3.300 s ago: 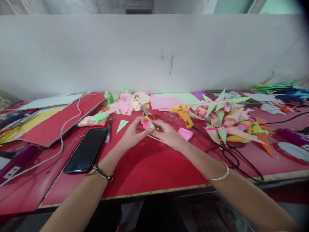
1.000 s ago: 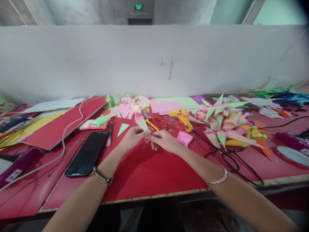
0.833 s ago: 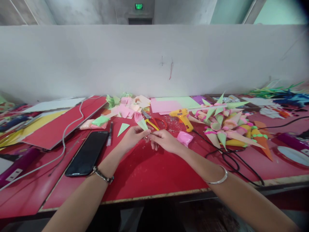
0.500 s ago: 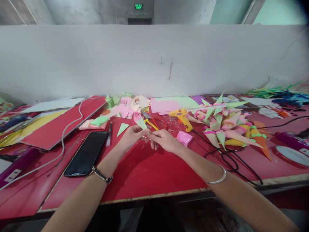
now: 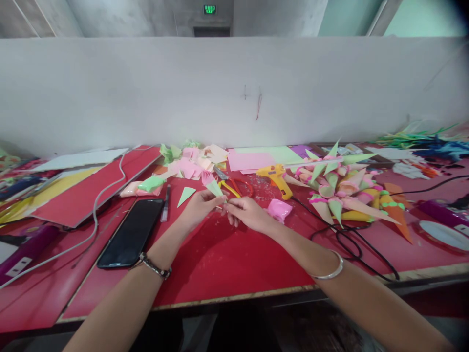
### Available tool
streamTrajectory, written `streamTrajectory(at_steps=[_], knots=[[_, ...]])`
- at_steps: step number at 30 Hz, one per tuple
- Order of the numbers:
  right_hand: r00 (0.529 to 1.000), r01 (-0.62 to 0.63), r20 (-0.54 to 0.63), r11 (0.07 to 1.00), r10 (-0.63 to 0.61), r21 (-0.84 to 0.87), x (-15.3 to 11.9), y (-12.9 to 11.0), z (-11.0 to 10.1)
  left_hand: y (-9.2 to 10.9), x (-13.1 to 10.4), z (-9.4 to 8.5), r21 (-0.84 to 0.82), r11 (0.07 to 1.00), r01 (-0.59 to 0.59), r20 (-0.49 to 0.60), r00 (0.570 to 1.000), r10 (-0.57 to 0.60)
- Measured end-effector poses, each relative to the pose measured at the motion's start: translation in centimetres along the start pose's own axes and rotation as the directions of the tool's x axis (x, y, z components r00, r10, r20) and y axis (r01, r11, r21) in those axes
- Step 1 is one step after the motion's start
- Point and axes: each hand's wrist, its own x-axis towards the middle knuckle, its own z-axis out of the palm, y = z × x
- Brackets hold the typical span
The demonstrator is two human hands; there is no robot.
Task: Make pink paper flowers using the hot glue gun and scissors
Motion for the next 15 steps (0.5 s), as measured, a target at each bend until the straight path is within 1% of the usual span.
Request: streamTrajectory(at_steps=[1, 3, 5, 6, 8, 11, 15], knots=[[1.0, 0.003, -0.019, 0.999, -0.004, -0.035, 0.01, 0.05, -0.02, 0.04, 0.0, 0.01, 0.014, 1.0, -0.002, -0.009, 1.0, 0.002], [0.989, 0.038, -0.134, 0.99, -0.057, -0.139, 0.05, 0.18, -0.09, 0.12, 0.0, 0.05, 0.047, 0.999, -0.007, -0.038, 0.999, 0.009], [0.95, 0.079, -0.276, 0.969, -0.144, -0.234, 0.09, 0.31, -0.18, 0.19, 0.01, 0.09, 0.082, 0.997, -0.013, -0.056, 0.998, 0.017], [0.93, 0.096, -0.32, 0.962, -0.178, -0.257, 0.11, 0.34, -0.22, 0.22, 0.02, 0.11, 0.101, 0.995, -0.02, -0.058, 0.998, 0.026], [0.921, 0.128, -0.331, 0.961, -0.206, -0.244, 0.11, 0.32, -0.26, 0.29, 0.02, 0.16, 0.154, 0.987, -0.054, -0.039, 0.997, 0.06], [0.924, 0.188, -0.296, 0.962, -0.242, -0.2, 0.04, 0.11, -0.28, 0.47, -0.1, 0.37, 0.27, 0.953, -0.135, 0.025, 0.991, 0.134], [0.929, 0.226, -0.259, 0.959, -0.265, -0.17, 0.02, -0.08, -0.42, 0.6, -0.34, 0.66, 0.387, 0.904, -0.18, 0.098, 0.983, 0.153]])
